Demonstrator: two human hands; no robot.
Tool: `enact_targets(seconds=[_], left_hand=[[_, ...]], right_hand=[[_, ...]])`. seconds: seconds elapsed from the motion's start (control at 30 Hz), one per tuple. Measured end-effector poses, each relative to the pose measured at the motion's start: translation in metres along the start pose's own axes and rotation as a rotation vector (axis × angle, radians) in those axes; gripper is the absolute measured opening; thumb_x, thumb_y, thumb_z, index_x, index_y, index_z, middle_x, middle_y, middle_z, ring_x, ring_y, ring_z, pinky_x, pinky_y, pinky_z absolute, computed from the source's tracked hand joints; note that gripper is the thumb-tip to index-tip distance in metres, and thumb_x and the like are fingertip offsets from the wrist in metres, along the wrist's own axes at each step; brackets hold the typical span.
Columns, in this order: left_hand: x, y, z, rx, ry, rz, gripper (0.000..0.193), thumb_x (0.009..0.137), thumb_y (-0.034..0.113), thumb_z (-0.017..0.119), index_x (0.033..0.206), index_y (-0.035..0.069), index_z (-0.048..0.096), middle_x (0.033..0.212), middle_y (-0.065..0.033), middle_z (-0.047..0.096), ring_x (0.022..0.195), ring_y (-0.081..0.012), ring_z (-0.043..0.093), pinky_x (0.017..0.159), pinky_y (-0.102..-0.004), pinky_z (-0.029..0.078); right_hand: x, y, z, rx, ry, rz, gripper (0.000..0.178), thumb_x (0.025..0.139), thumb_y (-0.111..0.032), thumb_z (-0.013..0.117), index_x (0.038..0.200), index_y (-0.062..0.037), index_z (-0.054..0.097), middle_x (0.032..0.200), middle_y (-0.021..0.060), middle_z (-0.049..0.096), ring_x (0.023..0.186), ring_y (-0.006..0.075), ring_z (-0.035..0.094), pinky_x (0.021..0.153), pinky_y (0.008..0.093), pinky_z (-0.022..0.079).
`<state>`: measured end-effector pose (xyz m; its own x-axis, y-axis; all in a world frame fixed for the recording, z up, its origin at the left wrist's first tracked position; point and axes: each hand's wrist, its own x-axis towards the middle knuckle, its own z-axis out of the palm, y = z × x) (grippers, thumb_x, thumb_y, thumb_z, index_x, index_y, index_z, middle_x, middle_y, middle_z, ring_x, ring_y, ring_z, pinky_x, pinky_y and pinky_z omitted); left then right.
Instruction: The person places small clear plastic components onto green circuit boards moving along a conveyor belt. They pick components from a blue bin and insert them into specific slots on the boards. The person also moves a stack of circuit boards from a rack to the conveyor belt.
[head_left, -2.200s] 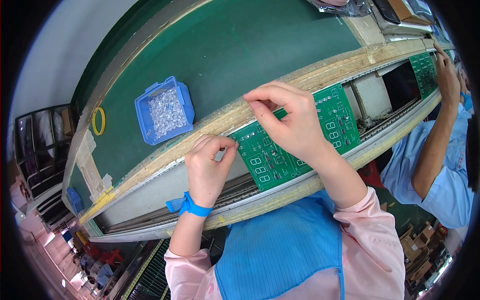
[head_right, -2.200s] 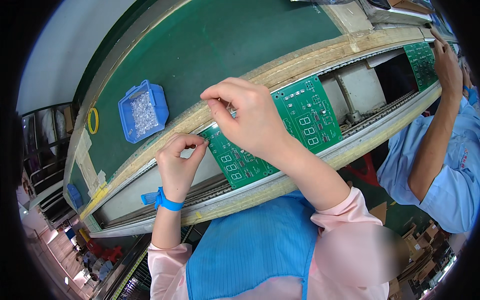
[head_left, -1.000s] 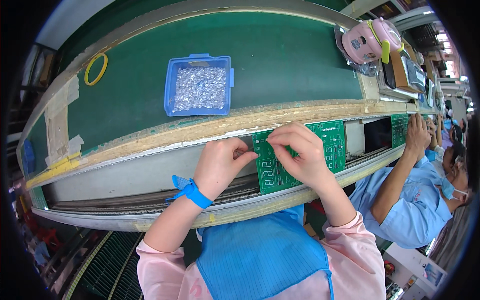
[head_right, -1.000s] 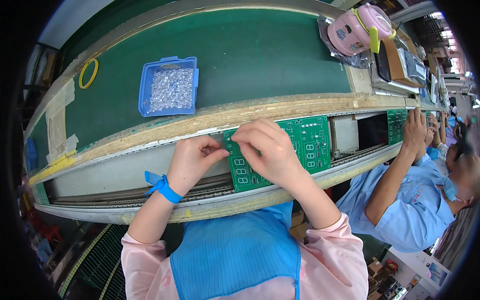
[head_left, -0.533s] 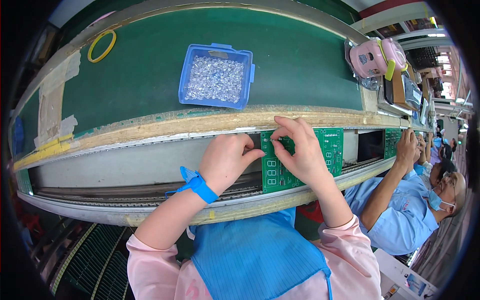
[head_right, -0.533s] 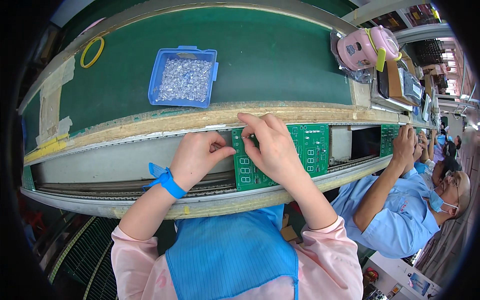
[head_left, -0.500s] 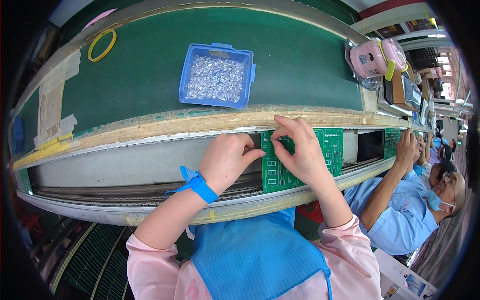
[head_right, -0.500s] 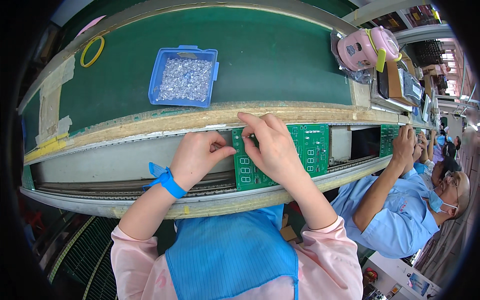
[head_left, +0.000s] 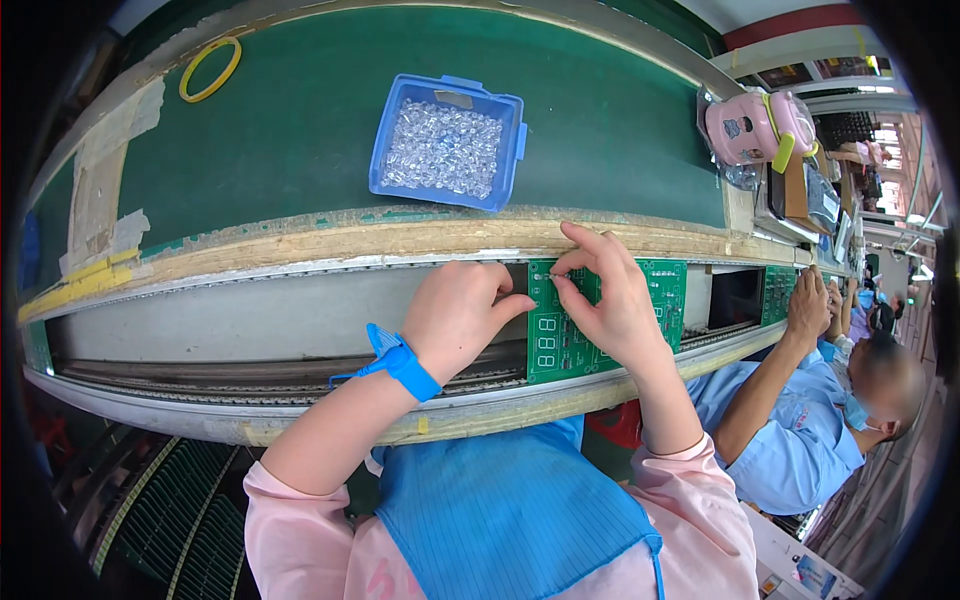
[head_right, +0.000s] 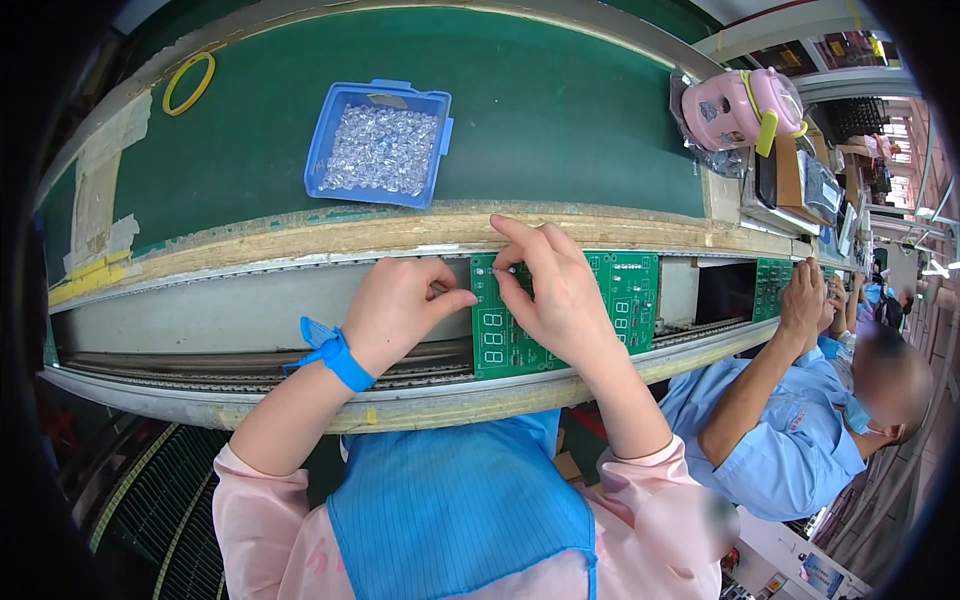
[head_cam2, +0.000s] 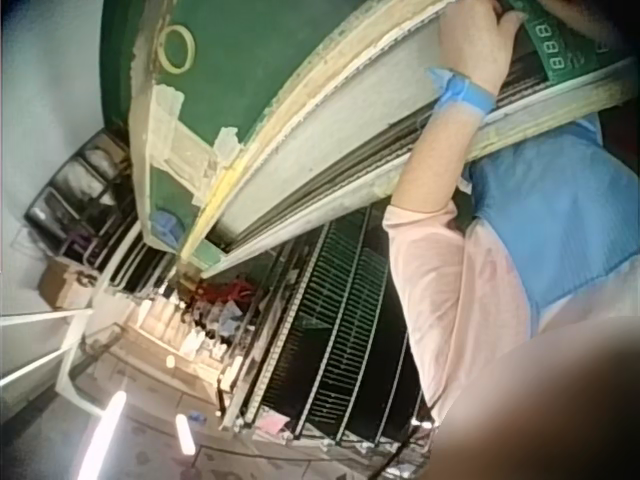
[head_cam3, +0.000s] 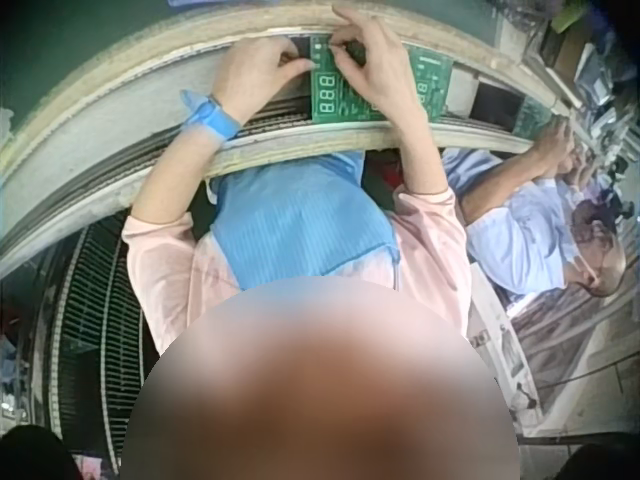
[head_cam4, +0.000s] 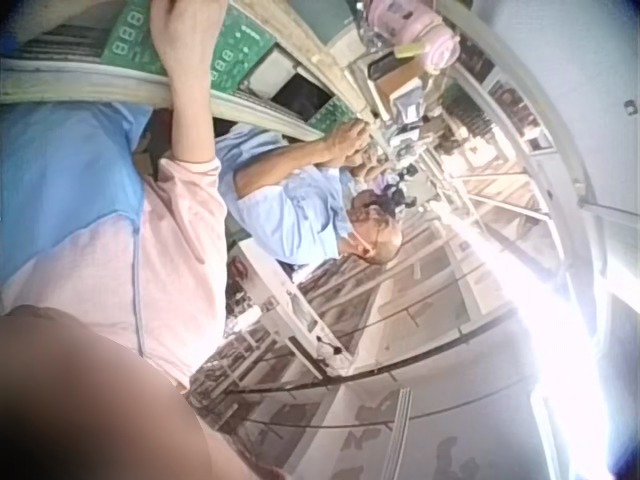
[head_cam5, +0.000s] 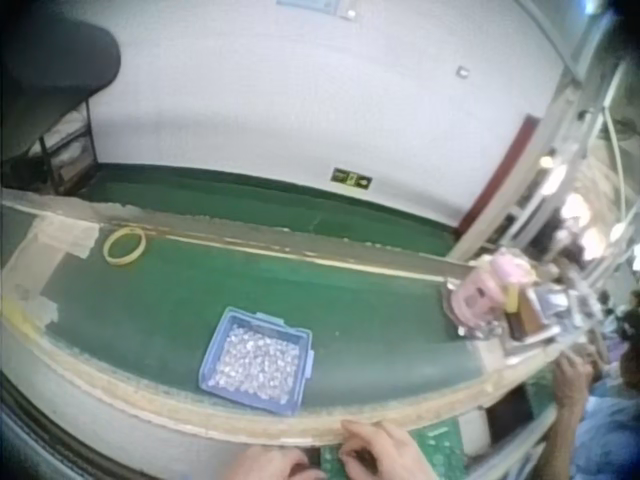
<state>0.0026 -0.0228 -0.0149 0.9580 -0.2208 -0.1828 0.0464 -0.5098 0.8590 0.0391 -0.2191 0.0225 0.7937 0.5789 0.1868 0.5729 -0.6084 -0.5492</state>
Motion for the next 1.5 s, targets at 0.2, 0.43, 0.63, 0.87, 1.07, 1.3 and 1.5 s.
enact_targets(seconds=[0.2, 0.43, 0.63, 0.87, 1.07, 1.3, 1.5], left_hand=[[-0.001, 0.0, -0.001, 0.019, -0.003, 0.008, 0.028, 0.077, 0.026, 0.077, 0.08, -0.001, 0.072, 0.071, -0.0173, 0.068, 0.065, -0.0302, 0.068, 0.062, -0.0374, 0.053], [-0.006, 0.038, -0.043, 0.133, 0.218, 0.114, 0.017, 0.079, 0.018, 0.074, 0.082, 0.001, 0.07, 0.075, -0.0136, 0.067, 0.067, -0.0282, 0.066, 0.062, -0.0371, 0.051], [0.02, 0.049, -0.079, 0.766, 0.525, 0.332, 0.009, 0.073, 0.002, 0.066, 0.082, 0.002, 0.066, 0.08, -0.0096, 0.063, 0.081, -0.0263, 0.06, 0.066, -0.0359, 0.05], [0.044, 0.027, -0.072, 0.979, 0.44, 0.27, 0.007, 0.062, 0.006, 0.069, 0.069, 0.007, 0.069, 0.079, -0.008, 0.064, 0.085, -0.0242, 0.057, 0.071, -0.0351, 0.047], [0.045, 0.033, -0.073, 0.972, 0.365, 0.204, 0.011, 0.067, 0.0, 0.063, 0.076, 0.005, 0.067, 0.083, -0.0087, 0.062, 0.09, -0.0262, 0.057, 0.075, -0.0366, 0.048], [0.045, 0.03, -0.077, 0.816, 0.427, 0.268, 0.003, 0.074, 0.0, 0.063, 0.077, 0.001, 0.065, 0.078, -0.0132, 0.065, 0.084, -0.0297, 0.059, 0.073, -0.0411, 0.05], [0.045, 0.026, -0.075, 0.748, 0.493, 0.305, 0.004, 0.078, 0.001, 0.065, 0.082, 0.0, 0.066, 0.081, -0.0141, 0.066, 0.083, -0.0305, 0.06, 0.074, -0.0415, 0.05]], right_hand=[[0.003, 0.001, 0.0, 0.002, -0.007, -0.027, 0.061, 0.073, 0.006, 0.069, 0.13, -0.0025, 0.049, 0.085, 0.006, 0.066, 0.083, 0.0267, 0.059, 0.077, 0.0391, 0.048], [0.002, 0.002, -0.001, 0.017, -0.027, 0.009, 0.063, 0.074, 0.006, 0.068, 0.132, -0.003, 0.046, 0.087, 0.0065, 0.066, 0.086, 0.0281, 0.059, 0.082, 0.0405, 0.047], [-0.001, 0.002, 0.002, 0.03, -0.012, 0.024, 0.064, 0.073, 0.007, 0.067, 0.132, -0.0034, 0.045, 0.088, 0.0067, 0.065, 0.088, 0.0288, 0.059, 0.084, 0.0411, 0.047], [-0.001, 0.002, 0.001, 0.029, 0.0, 0.018, 0.064, 0.073, 0.007, 0.067, 0.132, -0.003, 0.045, 0.087, 0.007, 0.065, 0.088, 0.0288, 0.059, 0.084, 0.0411, 0.047], [-0.002, 0.003, 0.003, 0.019, 0.023, -0.01, 0.064, 0.073, 0.006, 0.068, 0.133, -0.0033, 0.046, 0.088, 0.0067, 0.066, 0.089, 0.029, 0.06, 0.086, 0.0415, 0.047], [-0.003, 0.003, 0.003, 0.034, 0.041, -0.003, 0.064, 0.074, 0.006, 0.068, 0.133, -0.0035, 0.046, 0.089, 0.0067, 0.066, 0.088, 0.0292, 0.06, 0.085, 0.0417, 0.048], [-0.003, 0.003, 0.004, 0.023, 0.05, -0.019, 0.064, 0.073, 0.006, 0.068, 0.133, -0.0036, 0.046, 0.087, 0.0069, 0.066, 0.085, 0.0285, 0.059, 0.081, 0.0407, 0.048]])
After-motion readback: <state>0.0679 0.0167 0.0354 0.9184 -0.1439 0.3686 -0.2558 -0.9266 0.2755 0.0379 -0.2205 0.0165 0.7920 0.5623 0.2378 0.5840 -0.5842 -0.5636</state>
